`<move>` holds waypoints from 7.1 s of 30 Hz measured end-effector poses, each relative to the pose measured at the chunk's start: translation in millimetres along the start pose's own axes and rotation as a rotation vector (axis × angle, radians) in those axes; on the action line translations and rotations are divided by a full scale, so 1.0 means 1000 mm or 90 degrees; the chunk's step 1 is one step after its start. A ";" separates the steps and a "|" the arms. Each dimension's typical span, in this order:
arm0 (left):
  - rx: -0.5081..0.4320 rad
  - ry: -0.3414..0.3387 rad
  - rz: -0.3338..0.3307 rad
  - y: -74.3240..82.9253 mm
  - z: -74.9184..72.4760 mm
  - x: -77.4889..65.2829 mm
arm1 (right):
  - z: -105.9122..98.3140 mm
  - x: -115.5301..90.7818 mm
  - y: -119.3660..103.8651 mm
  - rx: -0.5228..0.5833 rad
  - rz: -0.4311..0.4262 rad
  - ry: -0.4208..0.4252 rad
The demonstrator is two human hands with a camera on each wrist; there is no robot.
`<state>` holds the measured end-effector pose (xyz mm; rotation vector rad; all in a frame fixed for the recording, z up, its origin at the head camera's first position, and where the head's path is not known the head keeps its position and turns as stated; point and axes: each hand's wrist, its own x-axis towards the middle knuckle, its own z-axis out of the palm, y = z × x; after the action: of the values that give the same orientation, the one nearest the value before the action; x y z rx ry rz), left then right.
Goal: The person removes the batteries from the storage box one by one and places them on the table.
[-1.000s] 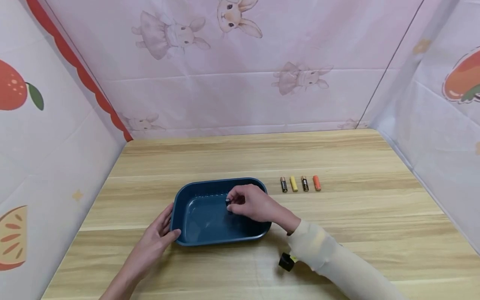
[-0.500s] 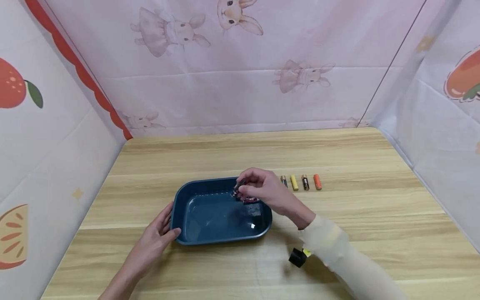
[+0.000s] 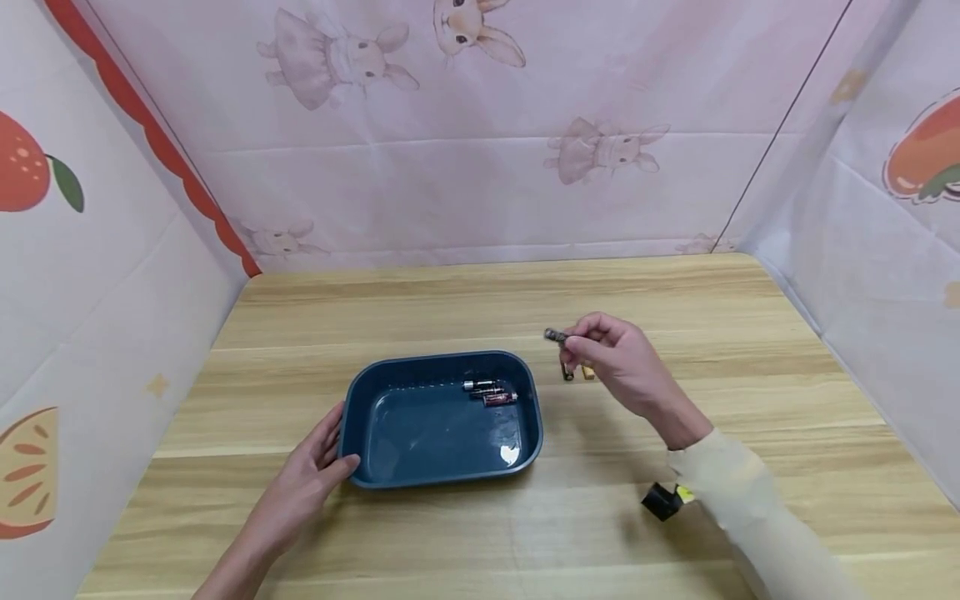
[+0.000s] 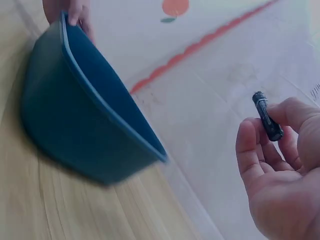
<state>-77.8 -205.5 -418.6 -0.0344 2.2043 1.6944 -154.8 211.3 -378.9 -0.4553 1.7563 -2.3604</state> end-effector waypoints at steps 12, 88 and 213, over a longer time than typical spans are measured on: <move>0.009 0.000 -0.006 -0.001 0.000 0.002 | -0.056 -0.026 -0.014 -0.072 0.019 0.160; 0.012 0.002 -0.027 0.000 0.000 0.002 | -0.101 -0.033 0.030 -0.783 0.210 0.339; -0.006 0.010 0.009 0.002 0.001 0.001 | 0.042 0.029 -0.030 -0.240 0.022 0.075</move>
<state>-78.3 -203.6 -417.4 -0.0345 2.2129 1.7171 -166.3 173.5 -335.6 -0.3341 2.2541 -2.0719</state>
